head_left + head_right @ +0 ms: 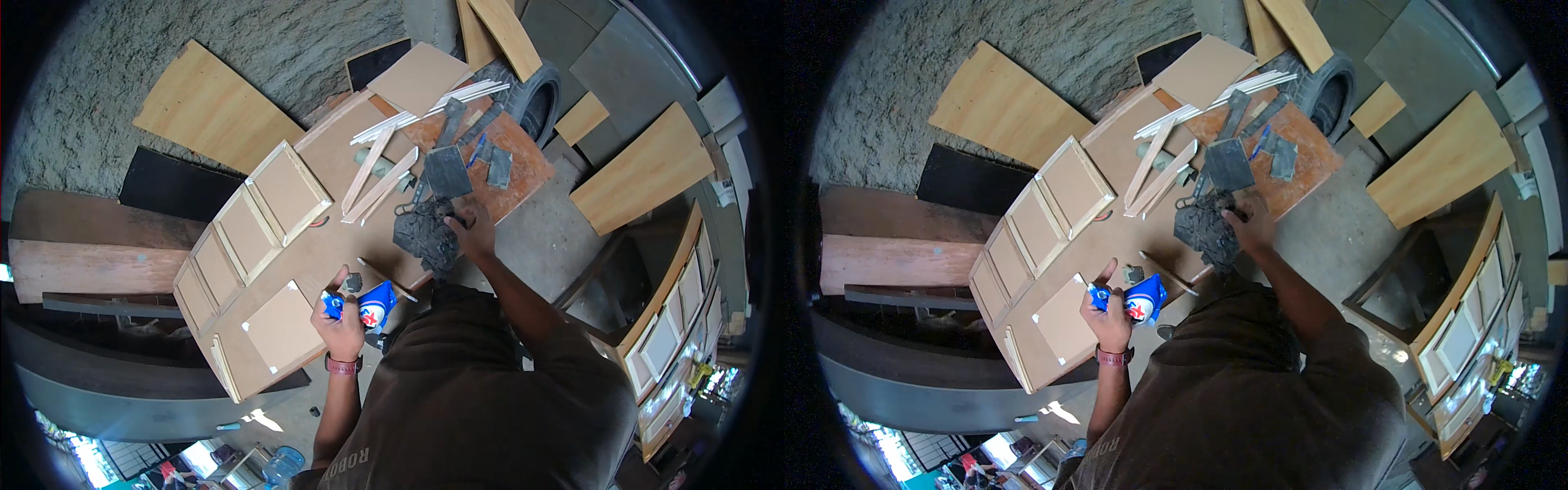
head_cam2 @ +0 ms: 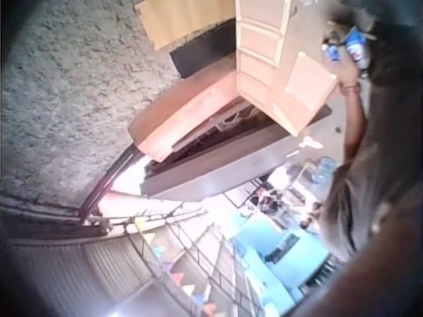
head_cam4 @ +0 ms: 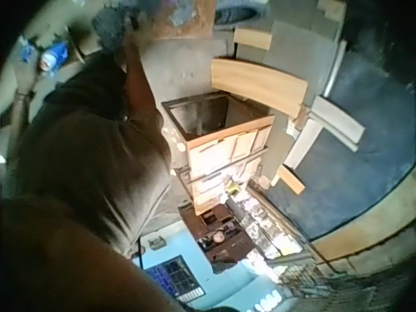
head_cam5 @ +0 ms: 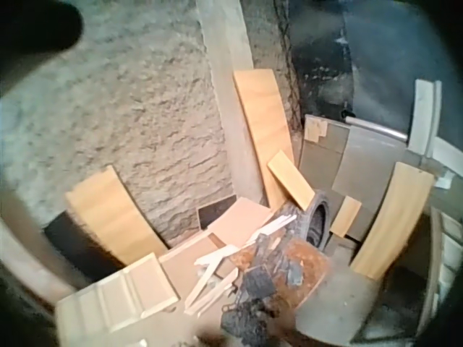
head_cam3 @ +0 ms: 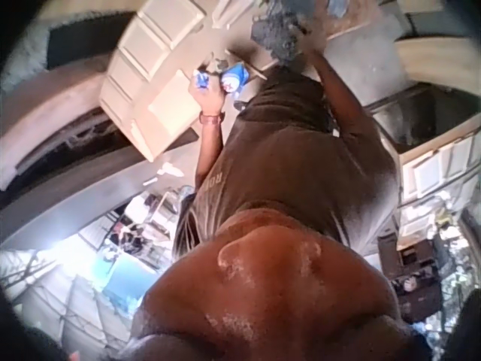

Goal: Apply adhesive and assemble wooden frame components to create a small picture frame.

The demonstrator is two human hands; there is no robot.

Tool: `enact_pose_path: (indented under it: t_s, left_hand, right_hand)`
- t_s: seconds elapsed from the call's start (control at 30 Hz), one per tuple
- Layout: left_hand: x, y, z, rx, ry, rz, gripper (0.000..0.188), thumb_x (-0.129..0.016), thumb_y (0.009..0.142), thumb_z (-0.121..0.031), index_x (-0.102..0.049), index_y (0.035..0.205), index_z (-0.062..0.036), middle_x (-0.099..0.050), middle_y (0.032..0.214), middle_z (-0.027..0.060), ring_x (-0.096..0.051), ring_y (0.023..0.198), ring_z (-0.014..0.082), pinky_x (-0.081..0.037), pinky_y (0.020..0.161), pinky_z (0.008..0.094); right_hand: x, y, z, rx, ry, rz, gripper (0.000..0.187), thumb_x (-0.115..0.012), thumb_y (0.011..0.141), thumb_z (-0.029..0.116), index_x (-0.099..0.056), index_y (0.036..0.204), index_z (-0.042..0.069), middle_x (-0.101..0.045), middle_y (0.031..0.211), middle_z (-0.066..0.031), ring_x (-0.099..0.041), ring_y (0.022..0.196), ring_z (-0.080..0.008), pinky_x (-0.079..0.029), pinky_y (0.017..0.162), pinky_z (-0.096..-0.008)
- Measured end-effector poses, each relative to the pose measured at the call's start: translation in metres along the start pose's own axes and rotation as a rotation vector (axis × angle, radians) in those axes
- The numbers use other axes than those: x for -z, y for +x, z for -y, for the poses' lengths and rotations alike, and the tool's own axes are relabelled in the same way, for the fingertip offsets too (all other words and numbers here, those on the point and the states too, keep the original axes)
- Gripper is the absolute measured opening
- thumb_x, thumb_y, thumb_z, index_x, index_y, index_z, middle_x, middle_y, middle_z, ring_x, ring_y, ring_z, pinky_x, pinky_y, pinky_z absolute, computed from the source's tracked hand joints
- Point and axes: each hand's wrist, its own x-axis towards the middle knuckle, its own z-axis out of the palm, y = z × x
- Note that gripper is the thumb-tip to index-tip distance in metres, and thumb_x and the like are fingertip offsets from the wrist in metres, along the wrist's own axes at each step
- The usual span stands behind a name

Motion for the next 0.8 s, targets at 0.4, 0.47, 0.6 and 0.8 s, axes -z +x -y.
enact_pose_path:
  t_s: [0.4,0.47,0.6,0.8]
  left_hand:
    - [-0.078,0.021,-0.002,0.088,-0.003,0.250,0.051,-0.081,0.081,-0.006,-0.060,0.126,0.0032,-0.066,0.123,0.0107,-0.062,0.100,0.0115,-0.051,0.088,0.0274]
    - [-0.085,0.016,-0.018,-0.017,-0.050,0.256,0.060,-0.081,0.082,-0.006,-0.053,0.134,0.0025,-0.059,0.135,0.0142,-0.058,0.114,0.0162,-0.047,0.097,0.0318]
    - [-0.068,0.012,-0.012,-0.072,0.029,0.293,0.083,-0.079,0.085,-0.014,-0.032,0.153,-0.0006,-0.038,0.156,0.0189,-0.041,0.141,0.0280,-0.031,0.117,0.0413]
    - [-0.012,-0.015,0.057,0.155,-0.019,0.099,0.076,-0.077,0.090,-0.020,-0.036,0.150,0.0029,-0.046,0.150,0.0209,-0.045,0.138,0.0270,-0.032,0.116,0.0389]
  right_hand:
    - [0.039,-0.014,0.119,-0.017,0.684,0.868,0.065,-0.089,0.071,0.019,-0.055,0.124,0.002,-0.063,0.114,-0.0116,-0.059,0.108,-0.0171,-0.048,0.095,-0.0344]
    - [0.038,-0.010,0.088,-0.095,0.685,0.771,0.063,-0.088,0.071,0.017,-0.057,0.124,0.004,-0.062,0.116,-0.0098,-0.058,0.108,-0.0172,-0.048,0.095,-0.0339]
    - [0.041,0.014,0.029,-0.172,0.719,0.530,0.065,-0.087,0.072,0.015,-0.055,0.128,0.006,-0.060,0.119,-0.0089,-0.058,0.107,-0.0199,-0.048,0.096,-0.0345]
    - [0.057,0.066,-0.089,-0.279,0.452,0.417,0.085,-0.085,0.068,0.009,-0.044,0.143,0.006,-0.058,0.128,-0.0148,-0.058,0.117,-0.0259,-0.045,0.103,-0.0366]
